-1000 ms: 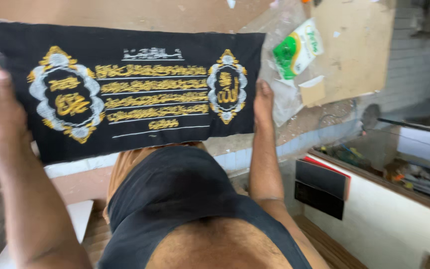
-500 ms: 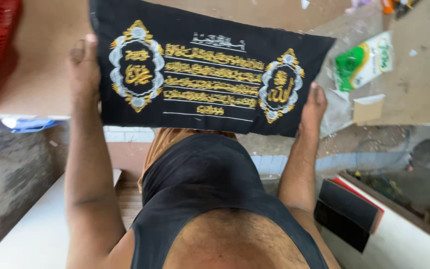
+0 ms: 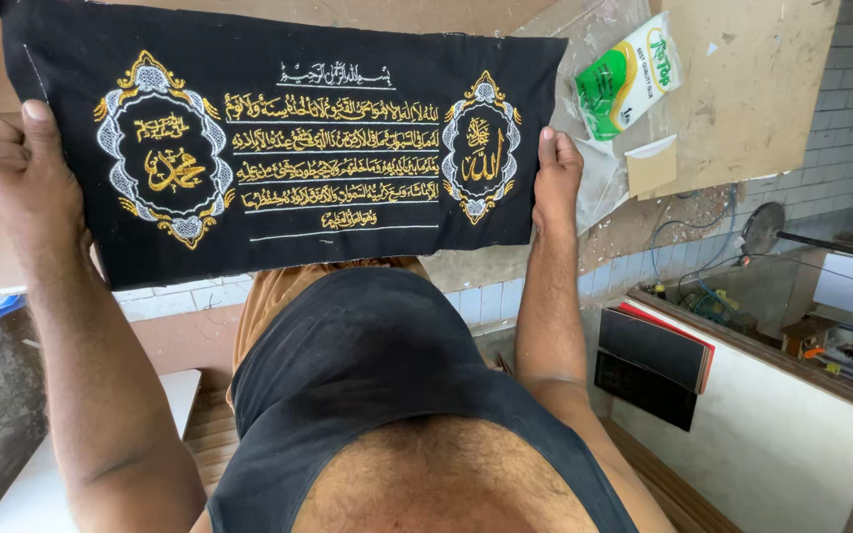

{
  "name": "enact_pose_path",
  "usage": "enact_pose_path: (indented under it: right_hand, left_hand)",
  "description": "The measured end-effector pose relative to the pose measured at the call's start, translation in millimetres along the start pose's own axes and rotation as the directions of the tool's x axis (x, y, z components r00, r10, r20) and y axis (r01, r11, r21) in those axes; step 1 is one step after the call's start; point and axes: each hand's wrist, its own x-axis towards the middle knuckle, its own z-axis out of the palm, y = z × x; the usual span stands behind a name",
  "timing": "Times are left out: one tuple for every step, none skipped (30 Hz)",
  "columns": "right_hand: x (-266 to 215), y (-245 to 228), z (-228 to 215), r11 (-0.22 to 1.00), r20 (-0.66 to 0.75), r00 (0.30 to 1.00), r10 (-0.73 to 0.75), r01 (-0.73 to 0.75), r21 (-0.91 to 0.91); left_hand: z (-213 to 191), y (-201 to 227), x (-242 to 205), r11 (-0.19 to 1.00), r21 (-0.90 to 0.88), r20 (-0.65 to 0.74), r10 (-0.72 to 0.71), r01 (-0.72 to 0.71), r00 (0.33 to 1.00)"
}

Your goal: The person applies glue to a rectangular piece of cardboard using a small wooden block, then places a black cloth with gold Arabic calligraphy onto the glued surface and presses it down firmly. The person repeats this process with a second piece of cardboard and cloth.

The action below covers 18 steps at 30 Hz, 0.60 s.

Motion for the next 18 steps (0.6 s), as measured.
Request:
enact_pose_path:
  right_hand:
    - [0.4,1.8,-1.8,1.000,0.005,1.000,-0.009,0.009,0.025]
    - [1.4,3.3,-3.0,0.998,0.020,1.000,0.017,-0.019,0.062]
    - [2.9,4.9,-3.7,0.994,0.035,0.998,0.043,-0.047,0.099]
    - [3.6,7.0,-4.8,0.988,0.050,0.996,0.069,-0.075,0.135]
    - [3.7,9.6,-5.6,0.986,0.067,0.996,0.058,-0.067,0.151]
    - [4.7,12.1,-5.8,0.984,0.083,0.996,0.044,-0.058,0.167]
    - [5.4,15.2,-5.3,0.982,0.099,0.995,0.031,-0.049,0.184]
    - [5.3,18.2,-6.7,0.986,0.081,0.996,0.032,-0.044,0.158]
    - [5.2,21.9,-6.9,0.991,0.062,0.998,0.032,-0.040,0.131]
    - [5.5,24.4,-7.7,0.994,0.040,0.999,0.031,-0.035,0.102]
    - [5.9,26.4,-7.4,0.998,0.020,1.000,0.015,-0.016,0.053]
    - [7.2,27.8,-5.3,1.000,0.003,1.000,-0.004,0.004,0.002]
    - [8.6,27.4,-3.3,0.999,-0.015,1.000,-0.022,0.021,-0.049]
    - [7.5,25.4,-2.0,0.995,-0.036,0.999,-0.033,0.030,-0.095]
    - [5.3,21.3,-0.9,0.989,-0.057,0.997,-0.045,0.037,-0.142]
    - [4.2,15.3,2.6,0.982,-0.073,0.996,-0.057,0.043,-0.185]
    - [0.7,6.7,4.4,0.916,-0.141,0.976,-0.164,0.098,-0.389]
    - [-4.1,-3.2,7.3,0.808,-0.173,0.946,-0.274,0.129,-0.575]
  left_hand:
    - [1.5,-0.8,-0.9,1.000,-0.009,-0.004,0.006,-0.006,1.000]
    - [2.5,-0.5,-0.8,1.000,-0.031,-0.004,0.004,-0.004,1.000]
    - [3.5,0.0,-0.7,0.999,-0.053,-0.004,0.002,-0.002,1.000]
    - [3.8,0.2,-1.1,0.996,-0.087,0.001,-0.008,0.008,1.000]
    - [3.8,0.1,-1.5,0.993,-0.120,0.006,-0.019,0.019,1.000]
    - [3.4,-0.1,-0.8,0.993,-0.108,0.003,-0.039,0.039,0.999]
    - [2.0,-0.7,-0.6,0.994,-0.095,0.000,-0.059,0.059,0.998]
    - [4.0,-2.7,0.6,0.993,-0.087,0.002,-0.077,0.077,0.997]
    - [3.8,-4.5,0.9,0.993,-0.102,0.003,-0.057,0.057,0.998]
    - [4.6,-5.7,1.7,0.992,-0.121,0.006,-0.035,0.036,0.999]
    - [5.9,-6.3,0.9,0.986,-0.162,0.021,-0.039,0.042,0.999]
    - [7.4,-6.1,-0.6,0.978,-0.204,0.034,-0.043,0.049,0.999]
    - [7.0,-3.9,-2.2,0.961,-0.264,0.061,-0.070,0.083,0.996]
    - [6.5,0.5,-3.0,0.940,-0.320,0.093,-0.095,0.120,0.991]
    - [8.7,6.3,-4.3,0.958,-0.256,0.098,-0.107,0.129,0.989]
    - [10.1,13.7,-5.8,0.972,-0.191,0.098,-0.119,0.136,0.988]
    - [12.1,22.2,-4.8,0.982,-0.126,0.098,-0.130,0.142,0.987]
    - [11.5,32.1,-6.3,0.969,0.194,0.027,-0.163,0.155,0.986]
